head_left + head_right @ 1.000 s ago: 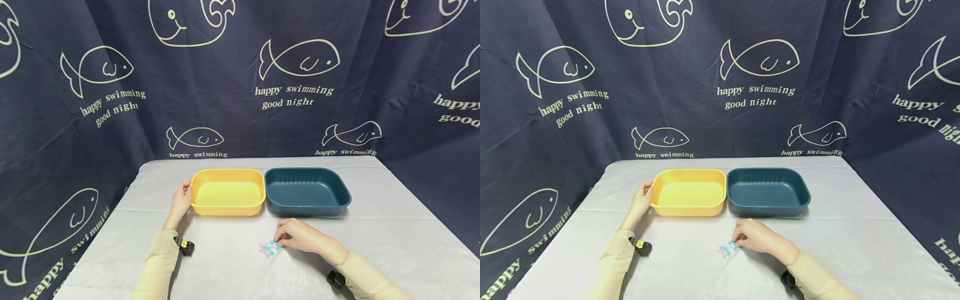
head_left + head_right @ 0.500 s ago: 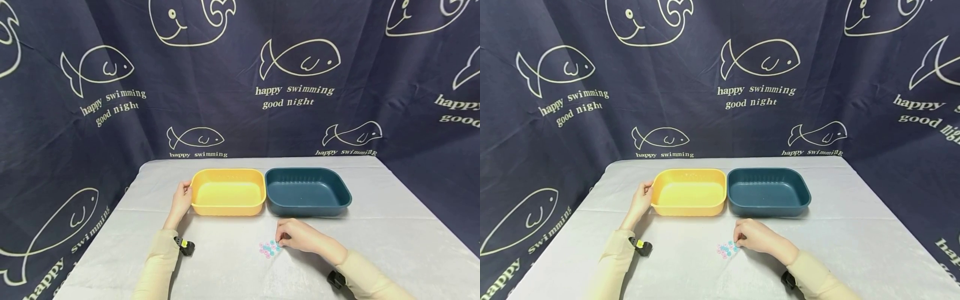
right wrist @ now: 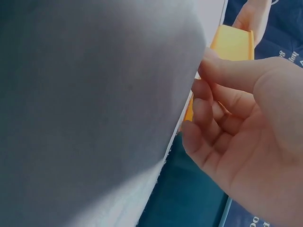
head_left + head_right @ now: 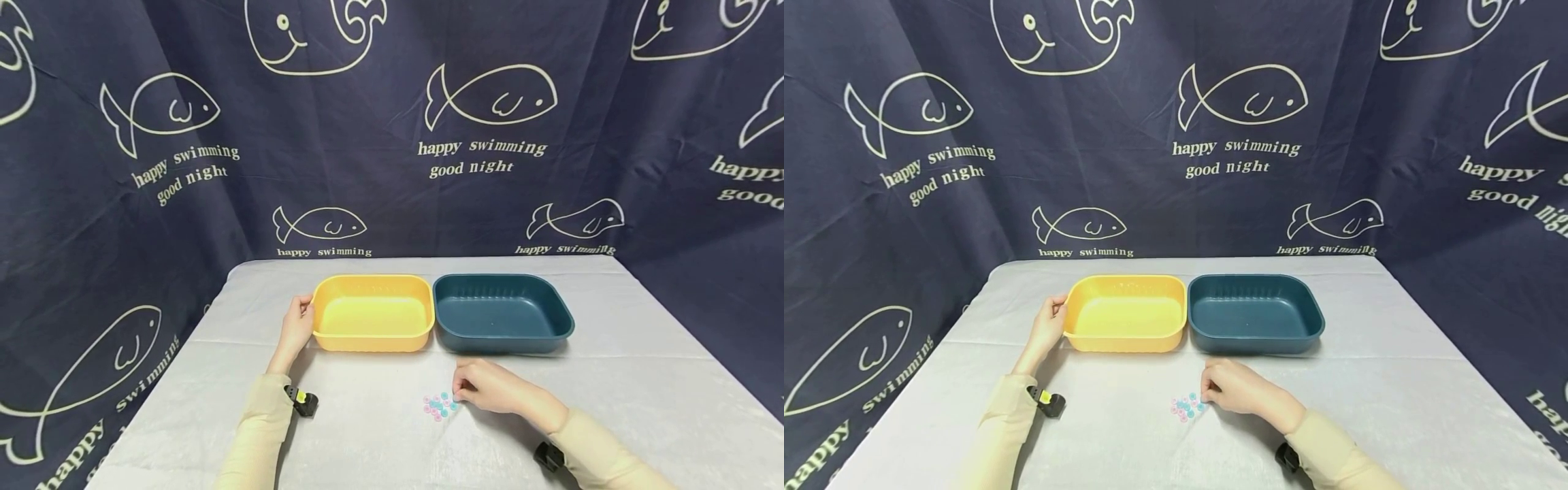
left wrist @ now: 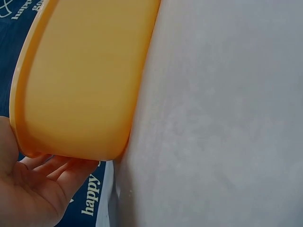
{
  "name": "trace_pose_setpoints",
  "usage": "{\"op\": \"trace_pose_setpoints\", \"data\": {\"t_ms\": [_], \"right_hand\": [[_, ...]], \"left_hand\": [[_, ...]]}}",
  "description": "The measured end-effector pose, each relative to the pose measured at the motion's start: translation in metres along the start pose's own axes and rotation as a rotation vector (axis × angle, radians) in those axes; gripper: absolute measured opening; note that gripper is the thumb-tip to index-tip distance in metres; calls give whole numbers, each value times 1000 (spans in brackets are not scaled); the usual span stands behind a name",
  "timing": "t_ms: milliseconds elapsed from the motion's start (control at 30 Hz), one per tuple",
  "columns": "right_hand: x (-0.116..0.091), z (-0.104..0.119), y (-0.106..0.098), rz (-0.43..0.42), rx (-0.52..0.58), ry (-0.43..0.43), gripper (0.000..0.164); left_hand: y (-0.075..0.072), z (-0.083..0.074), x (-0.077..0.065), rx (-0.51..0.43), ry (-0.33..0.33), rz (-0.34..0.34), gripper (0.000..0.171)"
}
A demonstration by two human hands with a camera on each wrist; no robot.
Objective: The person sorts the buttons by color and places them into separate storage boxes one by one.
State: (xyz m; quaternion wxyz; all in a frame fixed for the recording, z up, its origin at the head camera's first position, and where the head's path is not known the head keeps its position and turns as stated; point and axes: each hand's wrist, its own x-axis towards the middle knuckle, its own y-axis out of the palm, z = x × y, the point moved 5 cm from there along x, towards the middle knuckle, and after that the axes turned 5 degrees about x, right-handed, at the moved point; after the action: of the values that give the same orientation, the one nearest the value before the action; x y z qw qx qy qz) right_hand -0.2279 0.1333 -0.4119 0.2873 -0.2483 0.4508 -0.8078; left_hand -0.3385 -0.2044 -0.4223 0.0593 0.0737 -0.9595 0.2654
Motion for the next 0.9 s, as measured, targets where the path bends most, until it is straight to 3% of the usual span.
{"op": "trace_pose_setpoints", "data": {"t_ms": [467,700,900], "right_hand": [[-4,-7,3,36,54,15,16],[-6,-5,-7,42,162,34,12],[-5,1,-16,1,178,16,14]], "left_hand": [[0,1,0,-11,-10,-16,34],[1,1,0,-21,-15,-12,34],[1,1,-1,-23,-19,-5,34]]}}
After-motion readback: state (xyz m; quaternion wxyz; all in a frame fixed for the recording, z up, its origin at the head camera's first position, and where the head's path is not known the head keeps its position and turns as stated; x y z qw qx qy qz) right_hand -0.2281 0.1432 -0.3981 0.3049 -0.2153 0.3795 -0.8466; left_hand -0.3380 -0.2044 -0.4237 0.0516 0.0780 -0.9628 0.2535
